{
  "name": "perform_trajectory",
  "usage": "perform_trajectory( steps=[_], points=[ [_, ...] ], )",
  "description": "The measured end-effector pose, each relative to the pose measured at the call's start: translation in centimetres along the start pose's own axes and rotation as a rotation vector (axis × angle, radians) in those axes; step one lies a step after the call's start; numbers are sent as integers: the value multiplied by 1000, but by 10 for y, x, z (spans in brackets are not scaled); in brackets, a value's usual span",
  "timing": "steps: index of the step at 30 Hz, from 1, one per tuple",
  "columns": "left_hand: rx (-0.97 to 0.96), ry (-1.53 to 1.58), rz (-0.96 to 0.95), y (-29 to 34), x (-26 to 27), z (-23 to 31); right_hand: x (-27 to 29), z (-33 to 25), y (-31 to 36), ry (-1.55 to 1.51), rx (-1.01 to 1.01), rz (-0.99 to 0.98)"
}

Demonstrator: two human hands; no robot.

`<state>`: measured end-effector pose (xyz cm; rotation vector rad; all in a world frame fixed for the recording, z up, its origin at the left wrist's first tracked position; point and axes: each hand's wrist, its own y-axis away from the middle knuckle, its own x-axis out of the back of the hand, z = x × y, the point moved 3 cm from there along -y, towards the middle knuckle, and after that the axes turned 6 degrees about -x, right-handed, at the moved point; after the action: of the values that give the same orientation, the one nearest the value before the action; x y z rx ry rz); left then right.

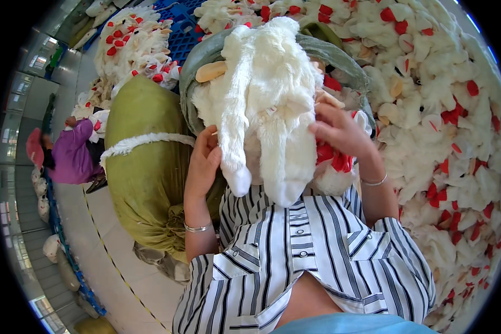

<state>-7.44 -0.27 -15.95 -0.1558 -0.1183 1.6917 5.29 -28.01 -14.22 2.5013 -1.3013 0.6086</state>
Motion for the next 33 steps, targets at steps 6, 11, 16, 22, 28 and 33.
perform_trajectory(
  steps=[6,11,16,22,28,33],
  points=[
    [64,126,480,12,73,-21,21,14,16,-340,-184,100],
    [49,148,303,21,105,6,50,24,28,3,-272,-165],
    [47,6,226,8,41,-6,49,20,23,-78,-185,-78],
    [80,45,317,-15,15,-15,28,-29,18,163,-10,30],
    [-381,-190,-220,-78,-128,112,-100,-58,20,72,350,-298],
    [-391,-446,-1224,-52,-152,89,-93,-22,60,34,303,-643]
  ],
)
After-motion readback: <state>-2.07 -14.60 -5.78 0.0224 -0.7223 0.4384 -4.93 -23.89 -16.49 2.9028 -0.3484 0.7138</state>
